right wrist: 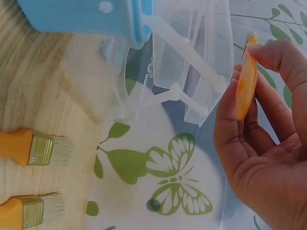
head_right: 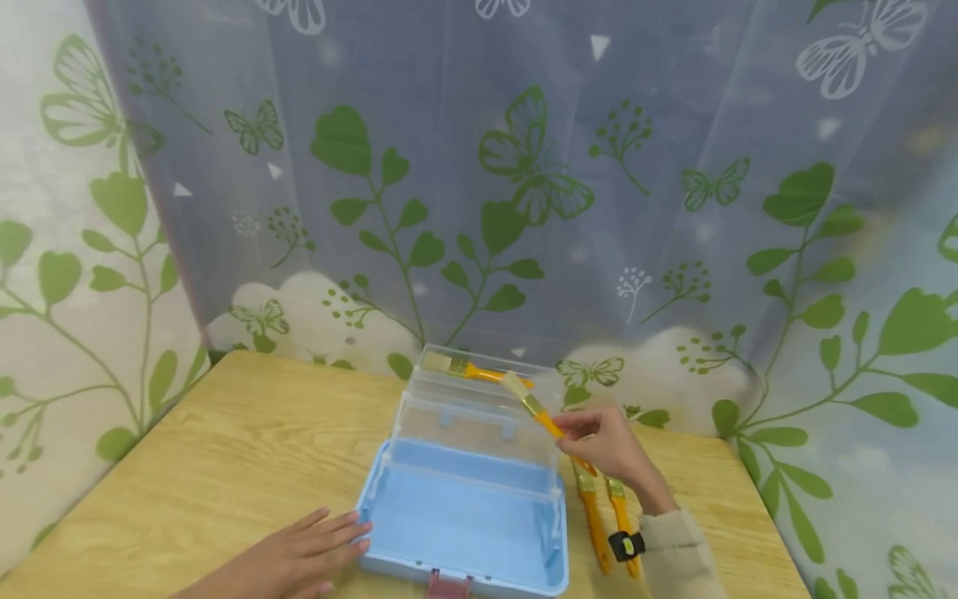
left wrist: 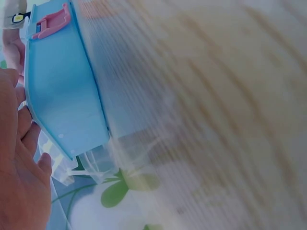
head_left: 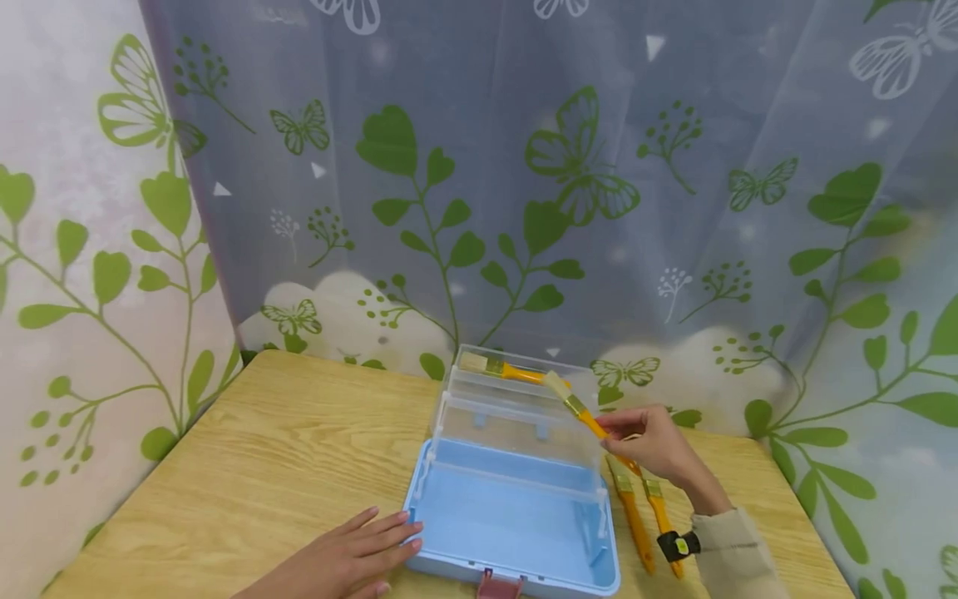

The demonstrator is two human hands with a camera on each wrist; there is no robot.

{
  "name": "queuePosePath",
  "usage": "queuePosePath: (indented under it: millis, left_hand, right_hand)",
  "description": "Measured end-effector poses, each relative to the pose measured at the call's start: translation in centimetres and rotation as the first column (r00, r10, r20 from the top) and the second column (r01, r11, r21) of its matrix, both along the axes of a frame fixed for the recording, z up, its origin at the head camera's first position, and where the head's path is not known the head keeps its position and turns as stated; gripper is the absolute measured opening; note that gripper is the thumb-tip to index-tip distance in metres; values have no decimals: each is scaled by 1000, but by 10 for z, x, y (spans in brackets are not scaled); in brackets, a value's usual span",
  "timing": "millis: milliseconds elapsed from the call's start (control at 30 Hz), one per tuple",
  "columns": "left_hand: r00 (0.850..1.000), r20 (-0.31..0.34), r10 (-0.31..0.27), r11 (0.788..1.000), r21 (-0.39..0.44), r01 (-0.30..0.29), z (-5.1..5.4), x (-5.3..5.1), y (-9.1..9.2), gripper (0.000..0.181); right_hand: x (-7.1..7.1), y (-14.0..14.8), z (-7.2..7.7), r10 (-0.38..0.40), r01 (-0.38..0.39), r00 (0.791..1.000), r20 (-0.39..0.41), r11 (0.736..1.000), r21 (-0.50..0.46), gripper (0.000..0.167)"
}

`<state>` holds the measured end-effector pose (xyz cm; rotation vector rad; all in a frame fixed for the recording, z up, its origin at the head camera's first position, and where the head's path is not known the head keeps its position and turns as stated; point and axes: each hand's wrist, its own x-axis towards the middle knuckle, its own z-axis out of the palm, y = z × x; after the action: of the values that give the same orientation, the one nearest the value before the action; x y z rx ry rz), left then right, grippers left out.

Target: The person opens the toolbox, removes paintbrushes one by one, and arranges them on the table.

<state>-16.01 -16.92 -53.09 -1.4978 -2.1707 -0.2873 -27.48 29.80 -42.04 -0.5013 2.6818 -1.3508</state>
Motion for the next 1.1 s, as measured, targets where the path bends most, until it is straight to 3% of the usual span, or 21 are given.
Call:
queuePosePath:
  millis: [433, 867, 1100]
  left_hand:
    - [1000, 13, 5, 1000, 5, -5, -2, 1, 0, 59]
    - [1000, 8, 5, 1000, 3, -5, -3, 0, 2, 62]
    - [1000, 14, 18, 1000, -6, -18, -2, 0, 2, 65]
  right_hand:
    - [15, 19, -11, -98, 100, 994, 48, 994, -36, 33]
    - [40, 34, -27, -146, 146, 989, -2, 987, -74, 34]
    - [56, 47, -37, -265, 266, 964, 22, 962, -67, 37]
